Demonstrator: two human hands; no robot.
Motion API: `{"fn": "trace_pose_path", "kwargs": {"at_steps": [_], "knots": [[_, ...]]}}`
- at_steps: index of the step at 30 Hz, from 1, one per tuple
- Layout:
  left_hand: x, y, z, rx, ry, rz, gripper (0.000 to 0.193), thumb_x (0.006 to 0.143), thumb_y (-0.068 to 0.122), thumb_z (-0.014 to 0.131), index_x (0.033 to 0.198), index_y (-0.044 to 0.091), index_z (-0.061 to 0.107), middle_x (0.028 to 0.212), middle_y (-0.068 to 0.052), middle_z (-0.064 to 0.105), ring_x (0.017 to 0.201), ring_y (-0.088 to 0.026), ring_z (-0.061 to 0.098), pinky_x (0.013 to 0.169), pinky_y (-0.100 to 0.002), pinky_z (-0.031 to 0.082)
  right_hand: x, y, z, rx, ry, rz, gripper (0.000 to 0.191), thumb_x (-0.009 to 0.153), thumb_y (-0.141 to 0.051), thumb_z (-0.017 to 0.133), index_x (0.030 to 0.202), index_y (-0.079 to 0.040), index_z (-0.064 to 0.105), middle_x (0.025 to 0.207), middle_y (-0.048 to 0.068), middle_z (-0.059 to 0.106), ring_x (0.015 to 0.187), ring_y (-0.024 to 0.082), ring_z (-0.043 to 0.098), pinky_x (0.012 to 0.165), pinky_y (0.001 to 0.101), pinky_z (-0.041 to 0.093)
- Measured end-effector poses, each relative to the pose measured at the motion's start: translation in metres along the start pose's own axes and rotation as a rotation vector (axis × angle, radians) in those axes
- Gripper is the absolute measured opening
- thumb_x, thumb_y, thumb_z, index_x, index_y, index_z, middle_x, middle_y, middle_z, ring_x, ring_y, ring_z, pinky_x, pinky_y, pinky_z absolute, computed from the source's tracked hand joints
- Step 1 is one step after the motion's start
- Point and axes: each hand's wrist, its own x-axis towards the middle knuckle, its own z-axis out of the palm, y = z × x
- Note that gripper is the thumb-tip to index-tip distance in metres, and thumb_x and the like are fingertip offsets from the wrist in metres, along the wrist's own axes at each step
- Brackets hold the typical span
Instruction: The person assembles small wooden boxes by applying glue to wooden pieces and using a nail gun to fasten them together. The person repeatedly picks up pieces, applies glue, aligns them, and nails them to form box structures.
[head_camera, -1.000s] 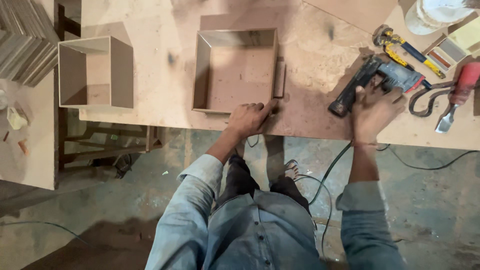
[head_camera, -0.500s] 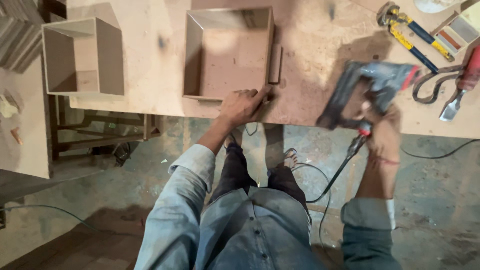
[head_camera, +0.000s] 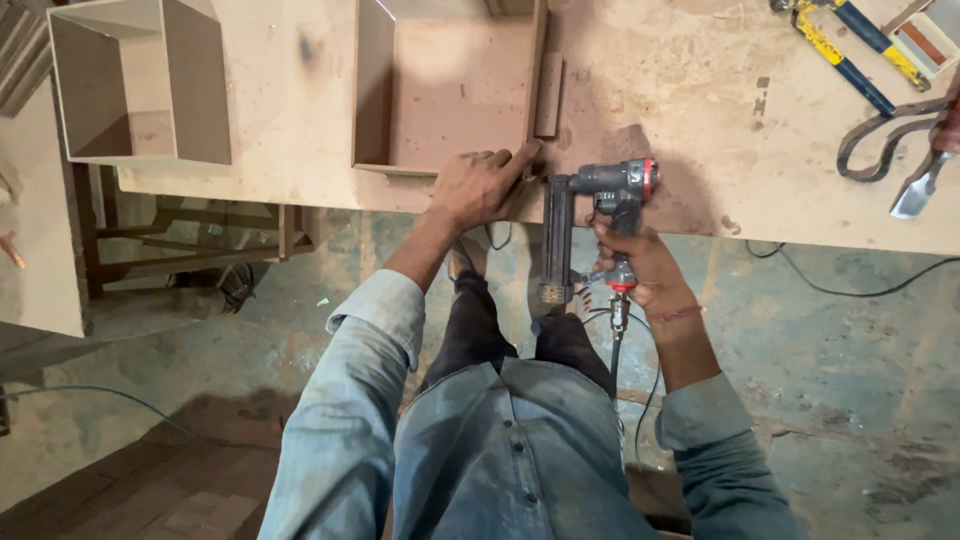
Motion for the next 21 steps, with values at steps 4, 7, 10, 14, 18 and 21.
{"fn": "trace_pose_path", "kwargs": {"at_steps": [4,7,10,14,18,21], "knots": [[-0.001,0.000,0.000,-0.001,0.013,0.005,0.052,0.101,0.039,0.058,0.146,0.014,0.047,0.090,-0.011,0.071,0.079,-0.034,0.071,0.066,-0.047,0.055,0.003,-0.004,-0.001,-0.017,-0.012,0.006,0.016,0.090,-0.012,0.074,0.103,-0.008,0.066,0.074,-0.001,0.055,0.058,0.010,0.053,0.062,0.0306,0.052],[-0.002,0.000,0.001,0.000,0.025,0.009,0.052,0.102,0.040,0.059,0.146,0.013,0.047,0.089,-0.011,0.071,0.078,-0.034,0.071,0.066,-0.047,0.055,0.006,-0.003,-0.001,-0.025,-0.004,0.040,0.018,0.089,-0.010,0.074,0.104,-0.007,0.067,0.073,-0.001,0.056,0.057,0.010,0.053,0.062,0.0308,0.052],[-0.004,0.001,0.001,0.005,0.035,0.000,0.052,0.102,0.038,0.059,0.147,0.013,0.047,0.088,-0.010,0.071,0.075,-0.034,0.071,0.064,-0.046,0.055,0.006,-0.002,0.001,-0.023,-0.005,0.048,0.018,0.088,-0.008,0.075,0.104,-0.007,0.067,0.072,-0.001,0.056,0.056,0.010,0.053,0.061,0.0313,0.052],[-0.004,0.001,0.001,0.017,0.061,0.012,0.052,0.101,0.036,0.060,0.146,0.014,0.048,0.087,-0.010,0.070,0.076,-0.033,0.071,0.064,-0.046,0.055,0.005,-0.001,0.002,-0.040,0.004,0.013,0.018,0.087,-0.008,0.074,0.104,-0.005,0.068,0.072,0.000,0.056,0.057,0.010,0.053,0.061,0.0321,0.053],[-0.005,-0.001,0.002,0.010,0.039,0.006,0.051,0.101,0.036,0.060,0.146,0.014,0.048,0.087,-0.010,0.070,0.077,-0.033,0.071,0.064,-0.046,0.055,0.007,0.003,0.001,-0.009,0.013,0.026,0.019,0.086,-0.006,0.075,0.104,-0.005,0.067,0.072,-0.001,0.056,0.055,0.010,0.052,0.061,0.0322,0.053],[-0.005,-0.002,0.004,0.001,0.057,0.017,0.052,0.101,0.036,0.060,0.146,0.013,0.048,0.088,-0.010,0.070,0.078,-0.033,0.071,0.066,-0.046,0.055,0.008,0.007,-0.001,-0.017,0.043,0.030,0.019,0.086,-0.005,0.075,0.104,-0.004,0.068,0.071,0.000,0.056,0.055,0.011,0.053,0.061,0.0324,0.054]]}}
